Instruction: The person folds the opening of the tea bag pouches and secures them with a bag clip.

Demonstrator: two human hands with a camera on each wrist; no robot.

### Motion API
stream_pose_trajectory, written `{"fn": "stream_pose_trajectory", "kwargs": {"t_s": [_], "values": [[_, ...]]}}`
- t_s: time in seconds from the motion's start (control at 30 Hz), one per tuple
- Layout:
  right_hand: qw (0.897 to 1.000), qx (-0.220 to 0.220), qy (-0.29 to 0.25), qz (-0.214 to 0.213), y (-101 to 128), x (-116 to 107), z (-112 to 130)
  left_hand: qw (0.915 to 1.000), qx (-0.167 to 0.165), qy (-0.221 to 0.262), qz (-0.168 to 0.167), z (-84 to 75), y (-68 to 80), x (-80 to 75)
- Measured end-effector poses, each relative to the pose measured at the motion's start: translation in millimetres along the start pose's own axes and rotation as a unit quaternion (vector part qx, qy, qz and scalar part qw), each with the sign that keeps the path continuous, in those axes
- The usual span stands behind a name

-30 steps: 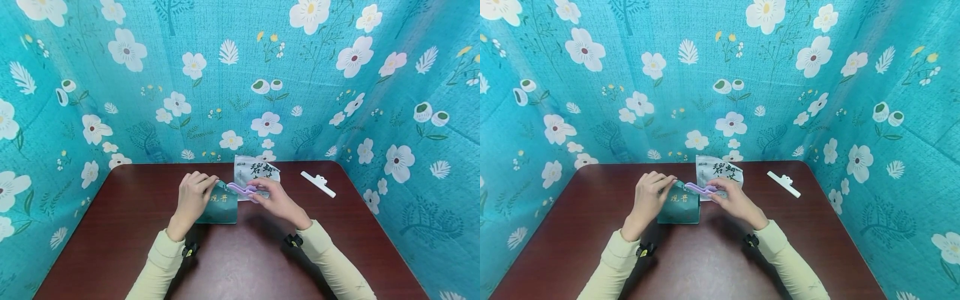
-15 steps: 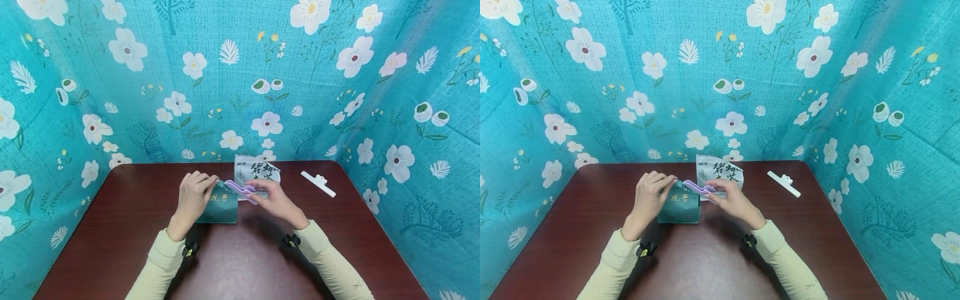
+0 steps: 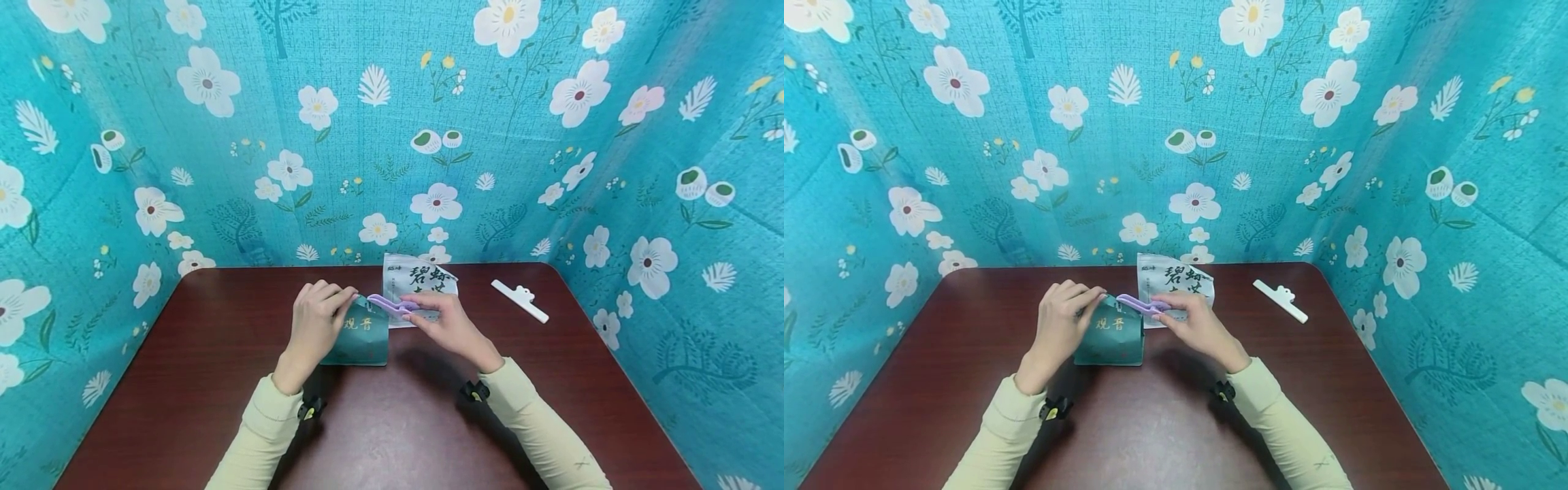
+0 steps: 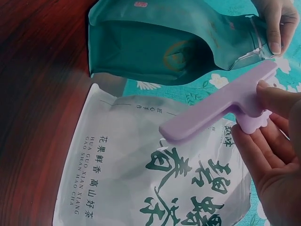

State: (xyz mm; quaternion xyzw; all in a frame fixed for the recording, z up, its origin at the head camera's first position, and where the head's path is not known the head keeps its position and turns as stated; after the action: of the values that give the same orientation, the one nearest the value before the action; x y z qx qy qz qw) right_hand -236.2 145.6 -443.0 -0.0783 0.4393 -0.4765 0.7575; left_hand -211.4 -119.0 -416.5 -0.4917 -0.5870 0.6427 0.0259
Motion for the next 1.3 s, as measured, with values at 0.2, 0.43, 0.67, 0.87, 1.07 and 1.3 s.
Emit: {"fn": "stream_pose_trajectory", "kwargs": {"t_s": [0.2, 0.43, 0.67, 0.87, 1.07, 1.3], "values": [[1.000, -0.002, 0.008, -0.001, 1.4, -1.3, -0.6, 1.0000, 0.001, -0.001, -0.002, 0.1, 0.1, 0.3], [1.000, 0.004, 0.022, 0.010, 3.3, -2.2, 0.0, 1.0000, 0.001, 0.000, 0.000, 0.0, 0.0, 1.0], [0.999, -0.008, 0.038, 0.018, 3.3, -1.9, -0.7, 1.0000, -0.001, -0.004, 0.004, 0.0, -0.1, 1.1], [0.999, -0.008, 0.049, 0.022, 2.5, -3.2, 0.5, 1.0000, 0.001, -0.002, 0.002, -0.6, -0.5, 1.0], [0.998, -0.006, 0.052, 0.025, 1.7, -1.3, -1.5, 1.0000, 0.001, -0.004, 0.000, -0.3, -0.4, 1.2], [0.998, -0.015, 0.054, 0.033, 0.6, 0.7, -3.8, 1.0000, -0.001, -0.003, -0.001, -1.0, -0.3, 1.3]]}}
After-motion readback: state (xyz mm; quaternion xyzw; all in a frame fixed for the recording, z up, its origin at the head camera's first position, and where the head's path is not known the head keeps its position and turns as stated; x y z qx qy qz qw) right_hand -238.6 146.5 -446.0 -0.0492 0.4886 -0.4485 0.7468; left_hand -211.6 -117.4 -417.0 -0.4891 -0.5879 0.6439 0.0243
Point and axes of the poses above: each hand's wrist, its own y-axis away from the middle knuckle, its own x-axis out of the palm, z = x × y, the point moved 1 cm from there along -y, towards the middle knuckle, and after that the axes turned 5 degrees about z, right-handed, at the moved point
